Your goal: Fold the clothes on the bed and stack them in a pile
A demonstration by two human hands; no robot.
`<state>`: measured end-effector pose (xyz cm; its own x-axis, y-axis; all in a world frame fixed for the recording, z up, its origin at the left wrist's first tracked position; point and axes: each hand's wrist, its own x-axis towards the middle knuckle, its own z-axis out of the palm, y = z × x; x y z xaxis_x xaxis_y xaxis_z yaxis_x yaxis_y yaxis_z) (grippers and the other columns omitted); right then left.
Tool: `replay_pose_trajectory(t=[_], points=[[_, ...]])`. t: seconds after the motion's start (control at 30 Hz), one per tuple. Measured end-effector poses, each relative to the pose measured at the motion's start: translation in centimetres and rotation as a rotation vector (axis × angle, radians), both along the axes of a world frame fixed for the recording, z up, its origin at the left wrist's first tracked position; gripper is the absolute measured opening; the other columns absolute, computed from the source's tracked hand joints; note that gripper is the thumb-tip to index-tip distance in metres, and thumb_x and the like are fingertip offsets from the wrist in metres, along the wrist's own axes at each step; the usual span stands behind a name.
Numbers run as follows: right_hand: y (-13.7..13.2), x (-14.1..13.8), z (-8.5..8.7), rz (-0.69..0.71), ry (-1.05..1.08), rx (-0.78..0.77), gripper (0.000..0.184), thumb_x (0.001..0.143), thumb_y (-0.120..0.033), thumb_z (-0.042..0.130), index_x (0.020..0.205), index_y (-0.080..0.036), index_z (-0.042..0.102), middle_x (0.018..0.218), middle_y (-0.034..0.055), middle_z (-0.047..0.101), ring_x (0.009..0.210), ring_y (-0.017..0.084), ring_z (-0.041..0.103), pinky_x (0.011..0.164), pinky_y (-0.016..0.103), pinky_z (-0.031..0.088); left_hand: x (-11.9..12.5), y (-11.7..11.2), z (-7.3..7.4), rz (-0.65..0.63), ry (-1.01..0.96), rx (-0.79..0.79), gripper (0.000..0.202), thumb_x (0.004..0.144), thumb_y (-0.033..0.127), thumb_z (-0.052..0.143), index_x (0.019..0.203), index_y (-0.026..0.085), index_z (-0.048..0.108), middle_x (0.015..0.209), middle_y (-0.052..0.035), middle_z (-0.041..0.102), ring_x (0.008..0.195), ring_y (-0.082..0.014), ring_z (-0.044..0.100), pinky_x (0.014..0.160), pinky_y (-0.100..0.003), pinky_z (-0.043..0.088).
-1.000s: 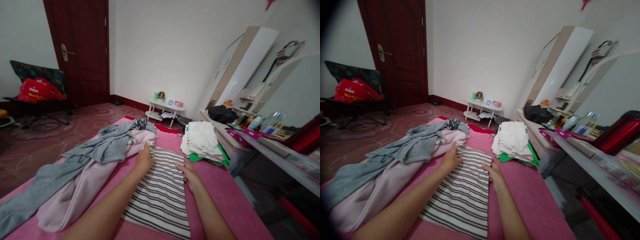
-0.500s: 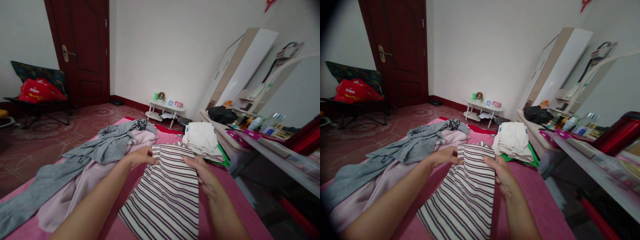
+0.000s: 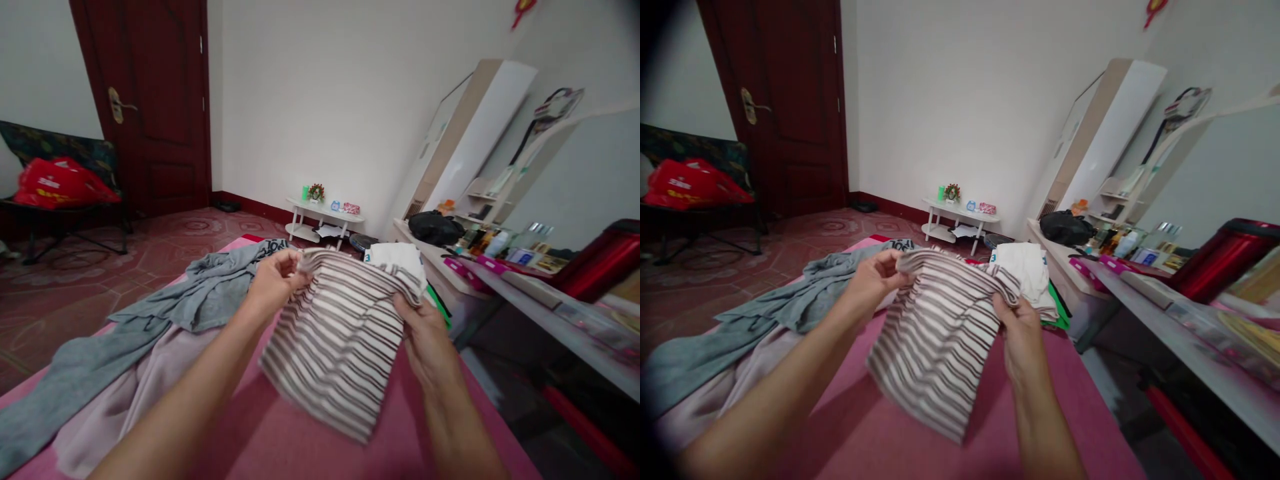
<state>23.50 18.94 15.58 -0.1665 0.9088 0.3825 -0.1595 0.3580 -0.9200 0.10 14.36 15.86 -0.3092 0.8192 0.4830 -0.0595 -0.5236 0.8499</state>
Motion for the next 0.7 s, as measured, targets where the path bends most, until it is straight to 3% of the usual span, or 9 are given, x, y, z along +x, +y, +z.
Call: replay_pose_trajectory(t=[0.1,0.2,0.27,0.33,0.37,0.4,0.47,0.6,0.7], points=[[-0.2,0.0,0.8,-0.254,0.151,0.301,0.027,0.071,-0.024,0.072,0.098,-0.022,0.07,0.098,0.0041,0.072,0.098,0.022,0.064,0.09,0.038,0.048,0.5,-0.3,1.6,0.163,-0.076,0.239,0.046,0.059,0.028,0.082,0.098,0.019,0.058,0.084,0.0006,0.065,0.079,-0.0157,0.065,0.074,-0.028,0.052],[0.6,0.4,0.4,-0.255,0.125,0.426,0.022,0.074,-0.02,0.066,0.095,-0.022,0.072,0.099,0.004,0.072,0.096,0.021,0.064,0.089,0.038,0.048,-0.3,0.1,0.8,0.183,-0.018,0.291,0.046,0.061,0.03,0.08,0.101,0.019,0.06,0.083,-0.0001,0.065,0.081,-0.017,0.064,0.075,-0.028,0.051],[2.4,0.9,-1.3,-0.163,-0.038,0.394,0.016,0.07,-0.024,0.066,0.084,-0.022,0.074,0.1,0.0051,0.072,0.094,0.023,0.064,0.088,0.039,0.048,-1.3,1.1,-2.0,0.154,0.163,0.126,0.027,0.062,0.026,0.076,0.084,0.016,0.064,0.082,-0.0025,0.067,0.079,-0.0175,0.064,0.074,-0.027,0.05],[4.7,1.6,-4.0,-0.028,-0.27,0.257,0.01,0.061,-0.027,0.069,0.066,-0.021,0.074,0.095,0.0076,0.073,0.091,0.025,0.065,0.083,0.039,0.049,-2.3,2.4,-5.8,0.109,0.448,-0.213,0.007,0.062,0.018,0.069,0.066,0.014,0.064,0.076,-0.0033,0.068,0.074,-0.0171,0.064,0.072,-0.025,0.049],[5.8,1.9,-5.5,0.041,-0.399,0.135,0.008,0.057,-0.027,0.07,0.059,-0.02,0.072,0.088,0.0082,0.073,0.086,0.026,0.065,0.079,0.039,0.05,-2.8,3.0,-7.6,0.076,0.613,-0.428,0.004,0.065,0.015,0.062,0.062,0.015,0.065,0.07,-0.0018,0.068,0.07,-0.0162,0.063,0.069,-0.024,0.049],[6.8,2.3,-6.9,0.072,-0.489,-0.009,0.01,0.056,-0.028,0.067,0.054,-0.019,0.07,0.078,0.0087,0.073,0.08,0.026,0.066,0.07,0.038,0.051,-3.3,3.6,-9.2,0.068,0.672,-0.512,0.011,0.064,0.012,0.058,0.056,0.015,0.065,0.061,-0.0023,0.066,0.063,-0.0166,0.062,0.065,-0.025,0.048],[8.3,2.9,-9.4,0.049,-0.559,-0.222,0.017,0.058,-0.031,0.062,0.061,-0.018,0.072,0.078,0.0083,0.073,0.077,0.025,0.066,0.06,0.033,0.05,-4.0,4.3,-11.2,0.113,0.75,-0.629,0.019,0.064,0.009,0.051,0.054,0.016,0.066,0.058,-0.0032,0.066,0.061,-0.0174,0.063,0.065,-0.025,0.047],[9.1,3.1,-11.8,-0.139,-0.523,-0.276,0.038,0.066,-0.045,0.061,0.093,-0.019,0.071,0.091,0.007,0.072,0.081,0.024,0.067,0.054,0.03,0.05,-4.3,4.4,-11.4,0.332,0.808,-0.714,0.017,0.07,0.02,0.054,0.072,0.016,0.07,0.081,-0.0095,0.072,0.085,-0.0235,0.065,0.077,-0.03,0.045],[9.0,2.1,-13.0,-0.227,-0.642,-0.142,0.043,0.07,-0.054,0.058,0.092,-0.019,0.069,0.088,0.0086,0.072,0.08,0.025,0.067,0.06,0.033,0.051,-3.4,3.9,-10.7,0.417,0.906,-0.847,0.035,0.07,0.049,0.061,0.072,0.015,0.068,0.082,-0.0159,0.071,0.091,-0.0316,0.064,0.077,-0.035,0.045]])
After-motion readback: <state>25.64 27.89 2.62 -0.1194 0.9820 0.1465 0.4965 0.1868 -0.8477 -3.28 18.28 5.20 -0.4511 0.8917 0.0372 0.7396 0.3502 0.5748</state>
